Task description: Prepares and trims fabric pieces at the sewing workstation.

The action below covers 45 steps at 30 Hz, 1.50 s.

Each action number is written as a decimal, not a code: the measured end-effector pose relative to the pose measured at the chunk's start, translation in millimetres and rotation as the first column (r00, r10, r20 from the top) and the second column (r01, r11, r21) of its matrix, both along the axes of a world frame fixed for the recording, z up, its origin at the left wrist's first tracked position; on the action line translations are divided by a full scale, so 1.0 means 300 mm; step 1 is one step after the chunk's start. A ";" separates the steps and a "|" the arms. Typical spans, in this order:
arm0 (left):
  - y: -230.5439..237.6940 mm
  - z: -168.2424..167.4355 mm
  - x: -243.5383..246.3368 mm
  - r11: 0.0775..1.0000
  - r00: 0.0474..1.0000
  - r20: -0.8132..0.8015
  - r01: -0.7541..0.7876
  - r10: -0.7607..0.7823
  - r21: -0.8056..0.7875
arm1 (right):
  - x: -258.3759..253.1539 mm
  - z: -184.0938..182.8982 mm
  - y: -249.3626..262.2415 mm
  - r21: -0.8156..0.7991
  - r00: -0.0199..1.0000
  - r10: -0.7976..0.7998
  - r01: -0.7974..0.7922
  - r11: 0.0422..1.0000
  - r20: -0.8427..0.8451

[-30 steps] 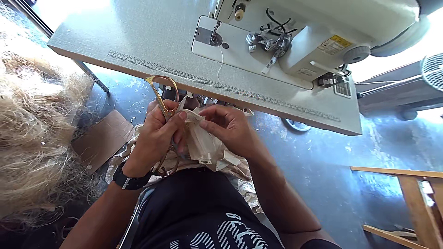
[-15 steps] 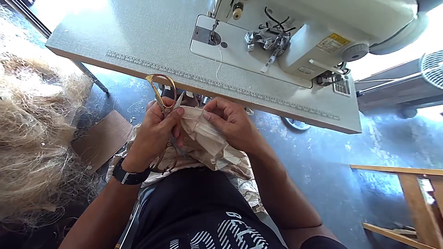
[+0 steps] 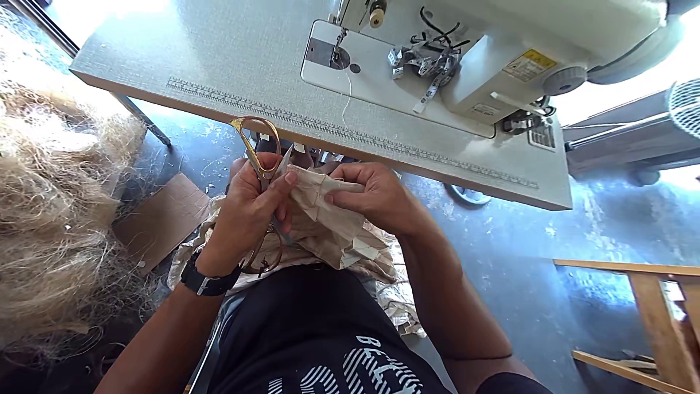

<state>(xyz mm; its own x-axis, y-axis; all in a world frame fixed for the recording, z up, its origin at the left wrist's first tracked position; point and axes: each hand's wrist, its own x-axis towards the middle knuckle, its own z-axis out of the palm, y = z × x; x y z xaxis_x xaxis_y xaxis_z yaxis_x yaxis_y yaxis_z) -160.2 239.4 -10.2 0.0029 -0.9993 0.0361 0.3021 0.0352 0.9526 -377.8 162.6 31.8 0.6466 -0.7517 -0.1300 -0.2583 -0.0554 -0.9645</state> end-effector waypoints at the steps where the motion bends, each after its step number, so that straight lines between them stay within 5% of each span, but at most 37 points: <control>1: 0.004 0.005 -0.003 1.000 1.000 0.017 0.002 -0.002 0.006 | 0.001 0.005 0.001 -0.049 0.999 -0.036 0.034 0.998 -0.033; 7: 0.012 0.031 -0.051 0.998 0.995 0.085 -0.057 0.055 0.020 | 0.018 0.027 0.019 -0.453 0.945 -0.241 0.120 0.884 -0.220; 12: 0.001 0.043 -0.079 0.995 0.987 0.137 -0.076 0.084 -0.063 | 0.028 0.001 0.027 -0.768 0.953 -0.295 0.136 0.626 -0.072; 16: 0.014 0.022 -0.106 0.983 0.972 0.187 -0.114 0.140 -0.144 | 0.027 -0.040 0.023 -0.860 0.952 -0.299 0.204 0.468 0.063; 21: 0.025 -0.014 -0.142 0.962 0.860 0.434 -0.218 0.268 -0.162 | 0.030 -0.057 0.037 -0.860 0.950 -0.309 0.200 0.469 0.052; 26: -0.014 -0.020 -0.122 0.952 0.749 0.593 -0.176 0.294 -0.249 | -0.001 -0.029 0.026 -0.710 0.971 -0.198 0.048 0.702 -0.131; 28: -0.039 -0.005 -0.072 0.976 0.732 0.660 -0.025 0.166 -0.217 | -0.043 -0.003 0.003 -0.524 0.979 -0.058 -0.055 0.850 -0.197; 30: -0.049 0.013 -0.019 0.978 0.763 0.647 0.139 -0.005 -0.156 | -0.086 0.006 -0.029 -0.284 0.986 0.140 -0.160 0.945 -0.090; 35: -0.081 0.048 0.024 0.943 0.839 0.493 0.318 -0.232 -0.097 | -0.106 -0.034 -0.055 0.197 0.948 0.178 -0.233 0.952 0.265; 45: -0.053 0.039 -0.006 0.981 0.886 0.443 0.185 -0.138 -0.065 | -0.094 -0.050 -0.046 0.239 0.940 0.029 -0.116 0.964 0.340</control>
<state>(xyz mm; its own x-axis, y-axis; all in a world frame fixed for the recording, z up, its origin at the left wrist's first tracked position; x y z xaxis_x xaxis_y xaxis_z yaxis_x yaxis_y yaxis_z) -162.0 223.4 1.4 -0.1978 -0.9753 0.0983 -0.1313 0.1257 0.9833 -406.0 148.7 16.7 0.7368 -0.6716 -0.0779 0.0735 0.1941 -0.9782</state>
